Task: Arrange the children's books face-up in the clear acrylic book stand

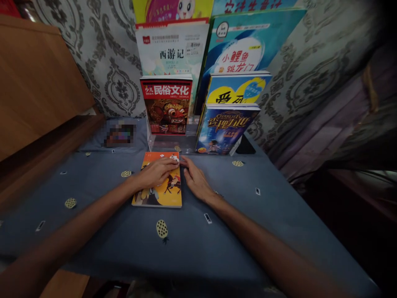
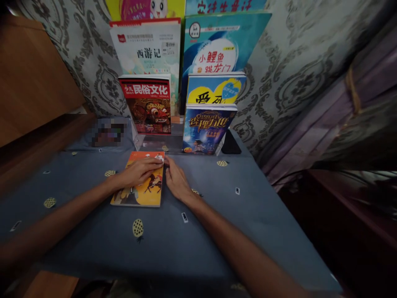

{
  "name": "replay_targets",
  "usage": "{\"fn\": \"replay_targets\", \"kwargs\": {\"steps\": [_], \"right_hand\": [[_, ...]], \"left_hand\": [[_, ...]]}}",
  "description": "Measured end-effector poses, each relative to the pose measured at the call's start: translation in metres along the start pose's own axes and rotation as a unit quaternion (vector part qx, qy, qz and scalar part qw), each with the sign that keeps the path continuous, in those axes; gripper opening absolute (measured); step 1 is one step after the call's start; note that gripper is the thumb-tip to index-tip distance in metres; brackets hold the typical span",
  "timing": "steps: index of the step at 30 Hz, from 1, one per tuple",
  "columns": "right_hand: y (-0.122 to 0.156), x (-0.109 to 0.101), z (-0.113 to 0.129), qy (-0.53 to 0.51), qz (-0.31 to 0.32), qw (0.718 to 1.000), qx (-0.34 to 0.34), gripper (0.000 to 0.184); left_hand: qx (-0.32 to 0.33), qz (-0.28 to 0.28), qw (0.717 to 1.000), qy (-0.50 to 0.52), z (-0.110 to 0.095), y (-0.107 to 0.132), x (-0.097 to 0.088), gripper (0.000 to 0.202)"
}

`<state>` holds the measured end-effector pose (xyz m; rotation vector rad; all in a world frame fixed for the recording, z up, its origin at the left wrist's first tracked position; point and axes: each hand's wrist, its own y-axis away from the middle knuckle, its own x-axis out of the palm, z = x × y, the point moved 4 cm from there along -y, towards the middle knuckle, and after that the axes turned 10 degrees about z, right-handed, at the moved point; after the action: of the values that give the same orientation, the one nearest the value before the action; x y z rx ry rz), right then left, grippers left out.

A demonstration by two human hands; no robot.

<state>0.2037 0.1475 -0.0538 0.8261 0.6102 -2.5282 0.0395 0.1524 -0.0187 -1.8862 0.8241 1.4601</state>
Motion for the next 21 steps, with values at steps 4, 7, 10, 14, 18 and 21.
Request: {"fn": "replay_targets", "kwargs": {"steps": [4,7,10,14,18,21], "right_hand": [[0.000,0.000,0.000,0.003,-0.001,1.000,-0.003,0.054],[0.000,0.001,0.000,0.005,0.001,1.000,0.000,0.052],[0.000,0.002,0.000,0.009,-0.003,1.000,-0.003,0.052],[0.001,0.002,-0.001,0.027,-0.008,0.999,-0.015,0.049],[0.003,0.002,0.004,0.054,-0.018,0.998,-0.031,0.048],[0.004,0.002,0.014,0.079,-0.018,0.995,-0.050,0.047]], "left_hand": [[0.018,0.003,1.000,0.011,-0.014,0.012,-0.002,0.043],[0.046,-0.007,0.998,0.034,-0.027,0.022,-0.005,0.041],[0.067,-0.010,0.996,0.063,-0.038,0.030,-0.006,0.040],[0.080,-0.011,0.994,0.077,-0.050,0.042,-0.005,0.038],[0.086,-0.013,0.993,0.075,-0.062,0.053,-0.006,0.037],[0.086,-0.004,0.994,0.066,-0.070,0.061,-0.006,0.039]]}}
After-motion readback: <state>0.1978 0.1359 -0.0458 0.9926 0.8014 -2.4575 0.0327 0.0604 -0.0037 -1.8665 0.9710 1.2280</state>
